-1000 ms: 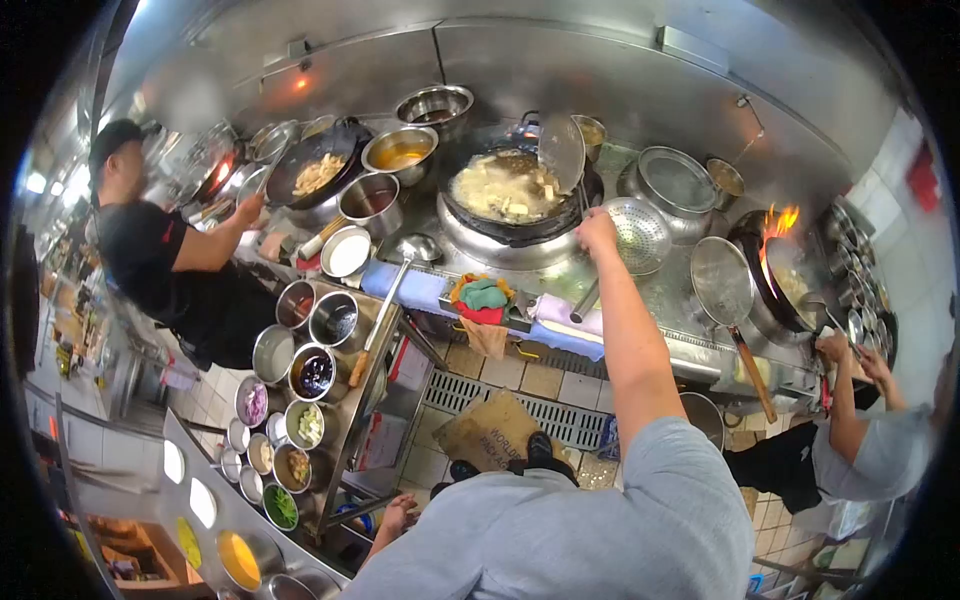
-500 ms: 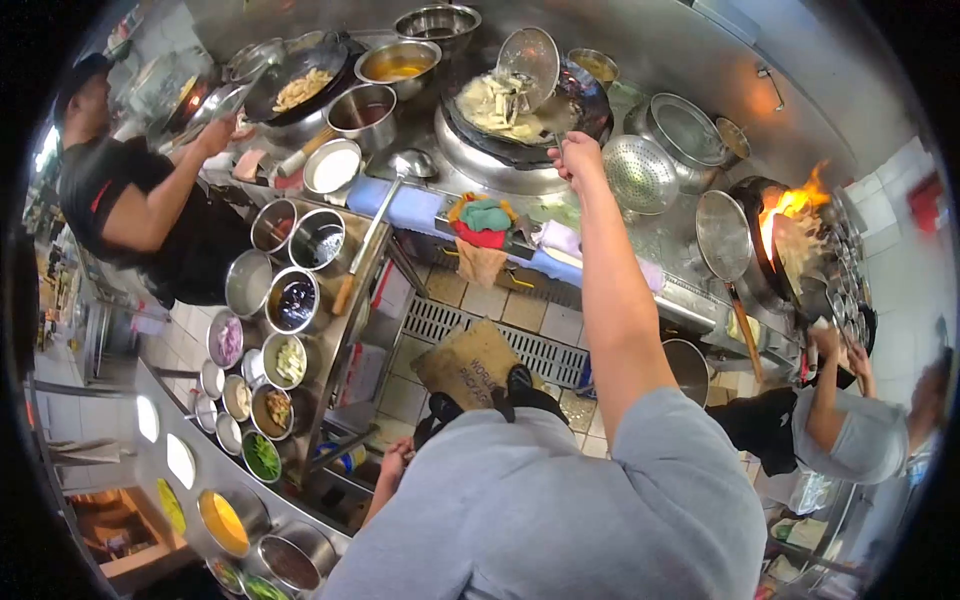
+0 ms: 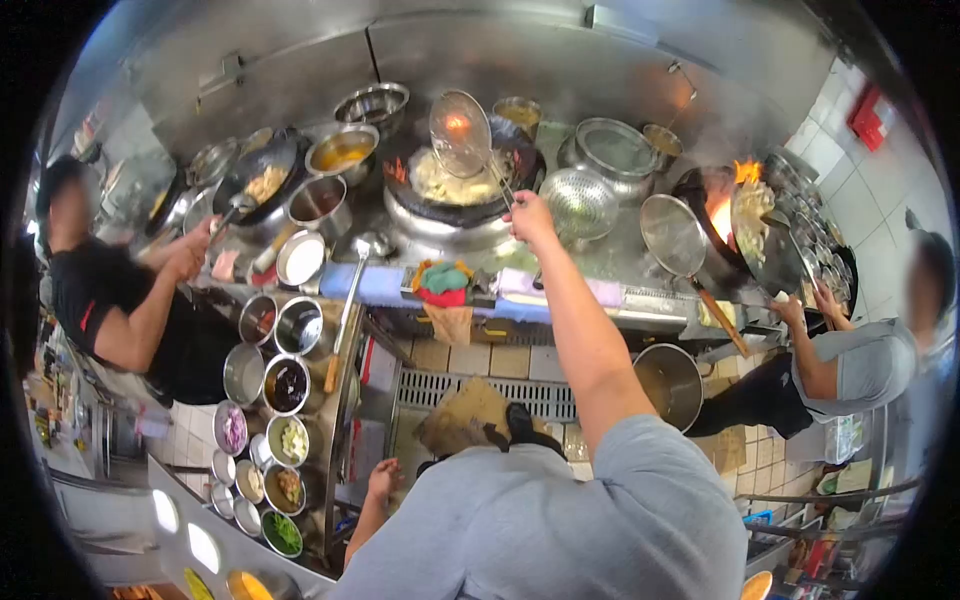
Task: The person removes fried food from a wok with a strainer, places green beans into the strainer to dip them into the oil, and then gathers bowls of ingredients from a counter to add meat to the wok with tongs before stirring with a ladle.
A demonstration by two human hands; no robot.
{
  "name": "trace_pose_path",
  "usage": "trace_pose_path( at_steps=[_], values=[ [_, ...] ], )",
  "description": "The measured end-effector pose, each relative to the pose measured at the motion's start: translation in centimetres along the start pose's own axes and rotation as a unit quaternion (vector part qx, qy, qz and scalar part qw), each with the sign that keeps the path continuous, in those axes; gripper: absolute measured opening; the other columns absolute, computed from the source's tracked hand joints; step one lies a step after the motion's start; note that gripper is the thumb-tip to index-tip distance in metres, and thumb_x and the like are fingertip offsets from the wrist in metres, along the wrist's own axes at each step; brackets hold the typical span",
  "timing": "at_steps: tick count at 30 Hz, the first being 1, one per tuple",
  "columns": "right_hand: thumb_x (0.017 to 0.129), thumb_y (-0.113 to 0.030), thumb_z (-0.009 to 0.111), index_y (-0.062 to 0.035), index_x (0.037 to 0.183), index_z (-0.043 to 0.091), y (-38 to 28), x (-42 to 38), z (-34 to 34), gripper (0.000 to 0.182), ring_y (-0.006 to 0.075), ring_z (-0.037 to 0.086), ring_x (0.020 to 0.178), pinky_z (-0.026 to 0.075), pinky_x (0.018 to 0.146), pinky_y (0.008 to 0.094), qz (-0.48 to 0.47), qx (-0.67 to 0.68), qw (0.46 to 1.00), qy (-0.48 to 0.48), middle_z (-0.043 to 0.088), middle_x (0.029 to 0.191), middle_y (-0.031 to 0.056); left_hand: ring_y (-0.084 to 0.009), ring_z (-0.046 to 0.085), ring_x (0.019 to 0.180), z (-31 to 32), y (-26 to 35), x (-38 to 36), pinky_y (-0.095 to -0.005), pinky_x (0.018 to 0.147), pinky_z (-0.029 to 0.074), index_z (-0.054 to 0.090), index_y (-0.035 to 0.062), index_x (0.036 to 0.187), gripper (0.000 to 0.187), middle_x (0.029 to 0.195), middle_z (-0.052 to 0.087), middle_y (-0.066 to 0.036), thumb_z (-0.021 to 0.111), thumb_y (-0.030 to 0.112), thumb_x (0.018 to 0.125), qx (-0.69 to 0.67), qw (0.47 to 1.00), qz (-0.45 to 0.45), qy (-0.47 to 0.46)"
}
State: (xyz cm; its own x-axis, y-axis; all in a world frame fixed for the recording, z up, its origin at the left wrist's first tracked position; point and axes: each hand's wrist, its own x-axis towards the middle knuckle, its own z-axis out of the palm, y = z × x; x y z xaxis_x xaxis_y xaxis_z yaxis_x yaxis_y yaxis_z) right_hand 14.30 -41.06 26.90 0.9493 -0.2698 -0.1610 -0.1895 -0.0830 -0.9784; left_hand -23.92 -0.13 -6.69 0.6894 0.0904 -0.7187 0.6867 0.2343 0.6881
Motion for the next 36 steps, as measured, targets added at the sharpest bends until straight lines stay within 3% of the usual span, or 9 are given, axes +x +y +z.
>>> trace_pose_path(
  at_steps=[5,9,11,14,19,25,28,34,36],
  values=[
    [0.074,-0.008,0.052,-0.0035,0.105,0.053,3.4,9.3,-3.3,0.031,0.0294,0.061,0.071,0.048,0.065,0.0379,-0.210,-0.305,0.909,0.193,0.062,0.082,0.0178,-0.0155,0.058,0.071,2.8,2.4,-1.6,-0.0280,0.056,0.044,0.053,0.0124,0.105,0.022,0.087,0.058,-0.001,0.054,0.016,0.084,0.047,0.999,-0.014,0.023],
    [0.073,-0.007,0.047,-0.0045,0.101,0.054,1.8,13.0,-3.9,0.029,0.0362,0.054,0.095,0.041,0.082,0.0411,-0.118,-0.267,0.947,0.133,0.059,0.095,0.0205,-0.0166,0.059,0.073,2.7,0.3,-1.7,-0.0343,0.060,0.043,0.053,0.0163,0.106,0.023,0.093,0.058,0.000,0.054,0.021,0.084,0.019,0.999,-0.020,0.039],
    [0.075,-0.004,0.044,-0.0048,0.098,0.053,1.6,15.0,-3.0,0.024,0.0337,0.059,0.078,0.047,0.064,0.0401,-0.120,-0.291,0.944,0.096,0.061,0.087,0.0212,-0.0167,0.059,0.073,3.1,-0.3,-2.7,-0.0344,0.060,0.042,0.053,0.0166,0.105,0.022,0.093,0.058,0.000,0.054,0.021,0.083,0.028,0.997,-0.030,0.058],
    [0.082,-0.001,0.034,-0.0072,0.098,0.041,-1.2,15.1,-0.8,0.019,0.0139,0.047,0.044,0.029,0.032,0.0230,0.080,-0.003,0.997,-0.016,0.056,0.069,0.0158,-0.0175,0.059,0.073,5.4,0.5,-5.9,-0.0350,0.061,0.042,0.053,0.0167,0.103,0.021,0.093,0.057,0.000,0.053,0.022,0.083,0.068,0.993,-0.042,0.092],
    [0.081,0.000,0.034,-0.0051,0.095,0.043,-0.8,15.1,1.5,0.017,0.0122,0.045,0.044,0.030,0.033,0.0206,0.158,0.102,0.978,-0.094,0.057,0.072,0.0165,-0.0181,0.058,0.073,7.1,-1.3,-6.6,-0.0359,0.062,0.042,0.053,0.0158,0.104,0.022,0.093,0.057,0.000,0.052,0.023,0.084,0.058,0.993,-0.024,0.096],
    [0.084,-0.005,0.039,-0.0069,0.112,0.044,-0.8,10.2,0.5,0.029,0.0116,0.046,0.042,0.031,0.032,0.0224,0.007,0.020,0.996,-0.088,0.059,0.072,0.0146,-0.0168,0.055,0.074,5.5,-6.9,-2.5,-0.0344,0.067,0.045,0.053,0.0062,0.102,0.021,0.092,0.057,-0.003,0.050,0.015,0.083,-0.124,0.990,0.073,0.001],
    [0.085,-0.008,0.041,-0.0072,0.113,0.045,-0.9,8.4,-0.8,0.028,0.0105,0.045,0.043,0.031,0.033,0.0210,0.009,0.027,0.994,-0.106,0.059,0.073,0.0125,-0.0169,0.056,0.075,4.4,-7.3,-1.1,-0.0351,0.068,0.045,0.053,0.0031,0.101,0.020,0.092,0.057,-0.004,0.049,0.012,0.083,-0.195,0.980,-0.005,-0.022],
    [0.085,-0.003,0.040,-0.0073,0.109,0.038,-0.3,5.9,-2.9,0.025,0.0081,0.039,0.044,0.030,0.033,0.0175,0.098,0.200,0.969,-0.104,0.056,0.078,0.0151,-0.0174,0.057,0.074,4.4,1.1,-4.5,-0.0349,0.066,0.044,0.052,0.0110,0.105,0.022,0.093,0.057,-0.003,0.049,0.018,0.084,0.104,0.991,-0.041,0.078],
    [0.084,-0.002,0.040,-0.0074,0.109,0.038,0.8,6.2,-4.1,0.026,0.0079,0.039,0.044,0.030,0.033,0.0169,0.127,0.269,0.947,-0.118,0.056,0.079,0.0157,-0.0179,0.057,0.074,2.2,0.3,-2.4,-0.0344,0.064,0.044,0.051,0.0131,0.107,0.024,0.095,0.056,-0.003,0.049,0.020,0.084,0.045,0.996,-0.033,0.067]
  ],
)
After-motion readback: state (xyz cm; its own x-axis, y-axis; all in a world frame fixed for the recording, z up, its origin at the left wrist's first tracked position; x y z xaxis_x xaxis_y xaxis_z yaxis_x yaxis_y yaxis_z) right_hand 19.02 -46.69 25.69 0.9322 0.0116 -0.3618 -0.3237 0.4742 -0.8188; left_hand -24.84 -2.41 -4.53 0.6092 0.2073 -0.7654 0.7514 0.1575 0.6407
